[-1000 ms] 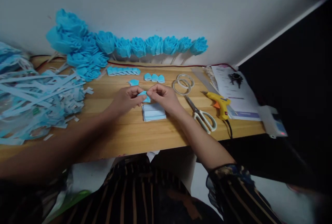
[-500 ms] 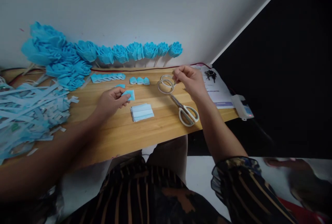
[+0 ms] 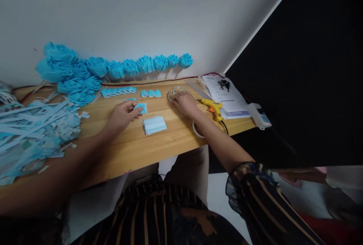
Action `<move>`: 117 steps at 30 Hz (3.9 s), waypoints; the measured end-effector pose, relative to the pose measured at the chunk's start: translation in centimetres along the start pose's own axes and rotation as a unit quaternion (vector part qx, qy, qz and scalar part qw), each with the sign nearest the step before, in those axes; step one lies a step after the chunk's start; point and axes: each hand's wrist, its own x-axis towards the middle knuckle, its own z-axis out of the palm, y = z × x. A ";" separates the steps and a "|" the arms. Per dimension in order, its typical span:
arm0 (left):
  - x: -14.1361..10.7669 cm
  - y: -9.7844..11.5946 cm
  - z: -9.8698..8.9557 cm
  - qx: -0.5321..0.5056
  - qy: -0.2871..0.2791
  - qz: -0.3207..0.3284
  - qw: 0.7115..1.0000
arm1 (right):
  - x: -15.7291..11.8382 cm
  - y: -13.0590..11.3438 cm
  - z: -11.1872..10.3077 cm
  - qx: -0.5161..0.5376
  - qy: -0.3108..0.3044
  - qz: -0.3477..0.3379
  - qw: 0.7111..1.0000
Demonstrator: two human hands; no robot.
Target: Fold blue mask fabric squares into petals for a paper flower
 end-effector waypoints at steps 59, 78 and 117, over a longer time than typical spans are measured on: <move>-1.8 3.3 -1.4 0.056 -0.173 0.347 0.920 | -6.4 -9.1 -7.9 0.418 -0.092 -0.119 0.896; -2.0 3.7 -1.1 0.087 -0.116 0.345 0.927 | -6.6 -9.5 -7.4 0.301 0.056 -0.180 0.935; -0.8 2.7 -1.6 0.156 -0.037 0.315 0.935 | -13.0 0.5 -3.6 0.134 0.094 0.029 0.986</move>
